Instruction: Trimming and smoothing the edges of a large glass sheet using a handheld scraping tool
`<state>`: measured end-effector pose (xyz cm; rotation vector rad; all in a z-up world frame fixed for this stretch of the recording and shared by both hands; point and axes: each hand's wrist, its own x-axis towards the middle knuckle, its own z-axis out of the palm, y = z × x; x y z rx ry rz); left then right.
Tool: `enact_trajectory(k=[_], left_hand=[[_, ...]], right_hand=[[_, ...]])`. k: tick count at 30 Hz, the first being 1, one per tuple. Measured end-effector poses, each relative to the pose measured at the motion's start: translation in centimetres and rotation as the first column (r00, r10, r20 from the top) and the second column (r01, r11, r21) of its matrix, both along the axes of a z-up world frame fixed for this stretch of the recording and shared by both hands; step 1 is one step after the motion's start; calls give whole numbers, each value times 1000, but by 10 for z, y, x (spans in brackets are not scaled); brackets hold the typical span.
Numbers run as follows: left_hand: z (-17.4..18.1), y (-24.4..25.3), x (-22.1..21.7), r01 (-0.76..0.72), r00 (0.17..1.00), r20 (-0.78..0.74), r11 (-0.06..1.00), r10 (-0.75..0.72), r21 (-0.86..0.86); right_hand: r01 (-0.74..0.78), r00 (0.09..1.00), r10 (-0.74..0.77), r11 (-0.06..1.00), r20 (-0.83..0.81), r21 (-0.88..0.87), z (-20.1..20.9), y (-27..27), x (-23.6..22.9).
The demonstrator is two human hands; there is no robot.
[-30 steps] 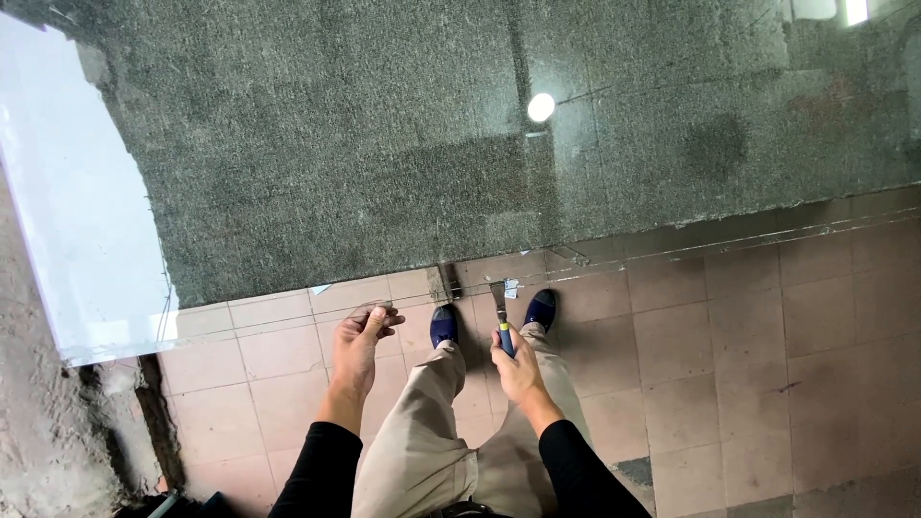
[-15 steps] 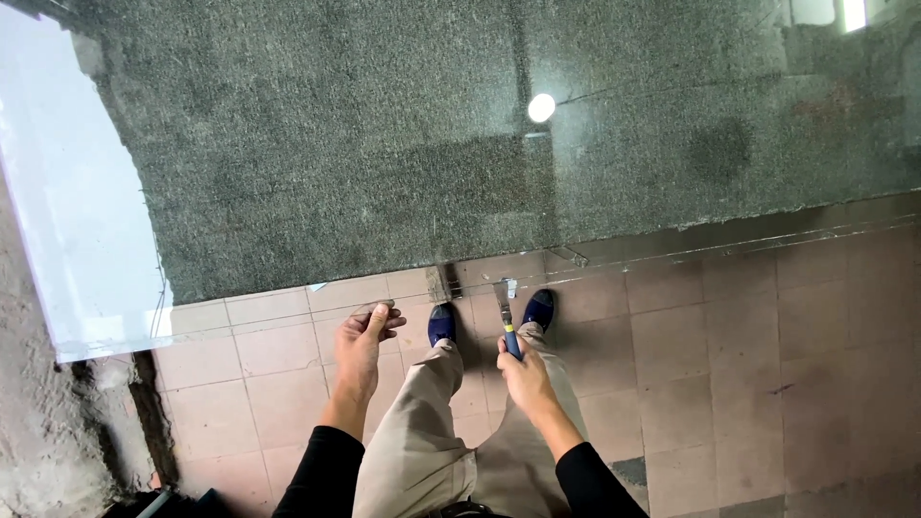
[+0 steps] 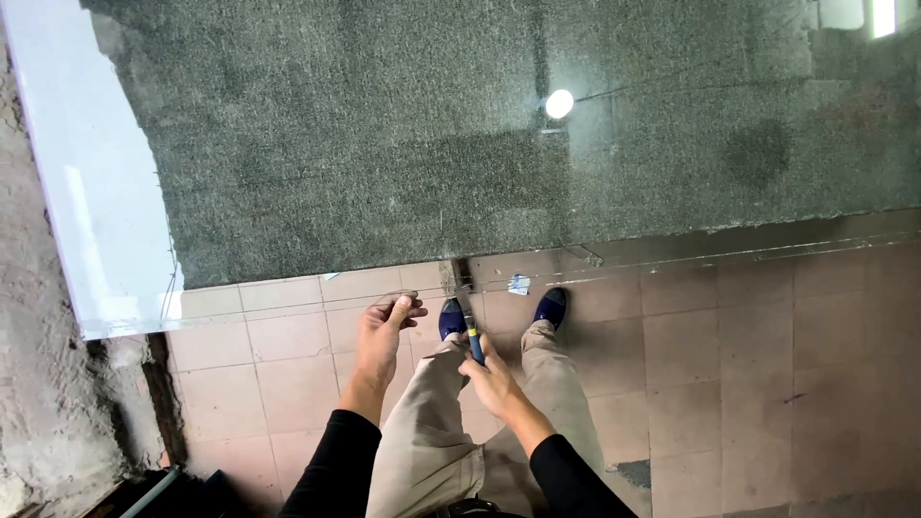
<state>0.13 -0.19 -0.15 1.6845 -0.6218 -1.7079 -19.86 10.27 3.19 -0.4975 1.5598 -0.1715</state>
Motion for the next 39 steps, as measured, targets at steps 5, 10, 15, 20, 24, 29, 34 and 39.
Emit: enact_trajectory(k=[5,10,15,20,24,29,34,39], left_hand=[[4,-2,0,18,1000,-7,1000,-18,0],[4,-4,2,24,999,-21,1000,-25,-6],[7,-5,3,37,999,-24,999,-37,-7],[-1,-3,4,30,999,-32,999,-30,-11],[-1,-2,3,24,999,-35,1000,-24,-21],[-2,-2,3,28,999,-43,999,-29,-16],[-8,-1,4,30,999,-41,999,-31,-20],[-6,-3,4,33,999,-42,999,-33,-12]], right_hand=[[34,993,-45,995,-106,-97,-3,-6,17],[65,980,-108,968,-168,-242,-34,3,22],[68,972,-135,945,-192,-321,-30,0,21],[68,971,-137,944,-197,-323,-36,3,22],[60,969,-138,936,-206,-347,-35,1,21],[57,970,-138,930,-201,-364,-46,8,21],[60,972,-141,923,-190,-380,-49,8,18],[61,973,-144,917,-183,-394,-49,10,21]])
